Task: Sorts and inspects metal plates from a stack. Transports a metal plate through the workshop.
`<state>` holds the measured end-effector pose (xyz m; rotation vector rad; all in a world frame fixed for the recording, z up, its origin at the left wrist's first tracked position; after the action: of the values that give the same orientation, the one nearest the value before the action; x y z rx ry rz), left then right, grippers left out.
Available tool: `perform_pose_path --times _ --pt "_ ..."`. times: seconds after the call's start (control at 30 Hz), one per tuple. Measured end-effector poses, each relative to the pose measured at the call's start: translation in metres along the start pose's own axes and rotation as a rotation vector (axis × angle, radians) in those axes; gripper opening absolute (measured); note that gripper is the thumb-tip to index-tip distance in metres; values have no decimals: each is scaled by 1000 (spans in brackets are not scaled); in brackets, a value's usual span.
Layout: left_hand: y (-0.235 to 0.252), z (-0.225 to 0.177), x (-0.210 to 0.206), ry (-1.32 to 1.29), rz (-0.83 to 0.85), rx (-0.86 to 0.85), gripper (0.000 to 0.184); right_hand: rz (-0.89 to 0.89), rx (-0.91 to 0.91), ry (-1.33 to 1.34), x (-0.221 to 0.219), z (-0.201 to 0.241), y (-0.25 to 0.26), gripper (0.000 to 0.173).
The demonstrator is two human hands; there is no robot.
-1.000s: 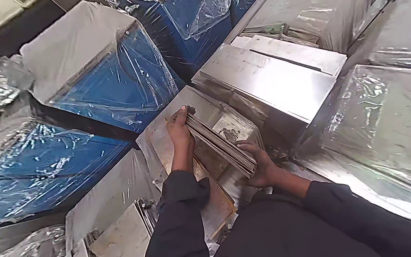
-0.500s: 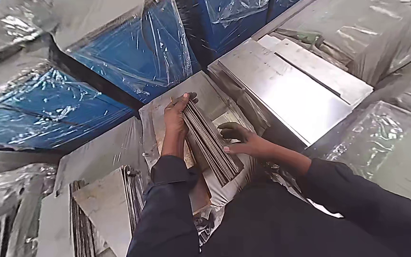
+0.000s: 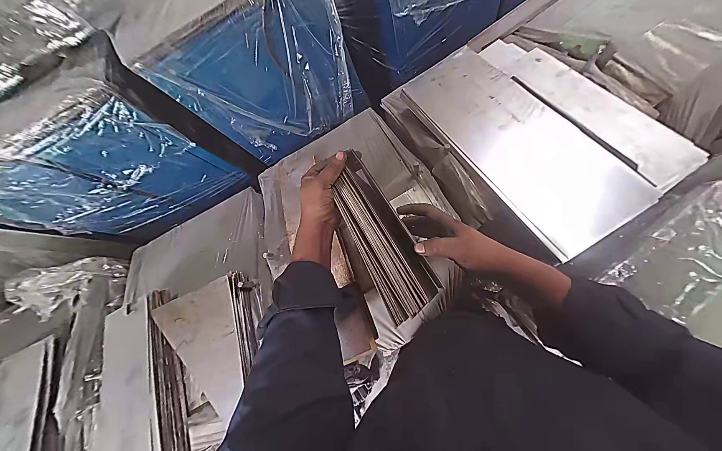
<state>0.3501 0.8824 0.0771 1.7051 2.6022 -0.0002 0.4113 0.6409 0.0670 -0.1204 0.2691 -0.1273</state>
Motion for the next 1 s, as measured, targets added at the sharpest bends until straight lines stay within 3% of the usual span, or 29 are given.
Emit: perform_pose_path --times 0.17,0.27,0.33,0.47,0.57,0.77,1.0 --pt "5 -3 -5 -6 4 -9 27 -76 25 -86 0 17 -9 67" --pt "6 -3 -6 -33 30 -12 28 -183 42 -347 0 29 -16 49" --pt "5 -4 -6 -31 32 -9 27 -224 -48 -477 -2 34 -17 40" --pt "5 -4 -6 -37 32 -9 28 -192 -187 -545 -6 34 -11 77" --pt "4 -4 -6 -29 48 -10 30 -186 -222 -566 -8 34 -8 82" --pt "2 -4 -6 -39 40 -7 29 -171 -219 -565 -14 39 -6 76" --pt "2 -2 -3 -33 45 5 29 -185 -84 -583 -8 43 -15 57"
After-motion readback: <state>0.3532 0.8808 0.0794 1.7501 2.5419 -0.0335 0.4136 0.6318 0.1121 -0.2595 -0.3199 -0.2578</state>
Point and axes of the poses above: each hand's wrist, its own y-axis towards the middle knuckle, its own x-axis out of the back of the hand, z = x × y, the point moved 4 cm from there along y, towards the middle knuckle, and after that the axes turned 13 degrees about z, right-handed, at the moved point
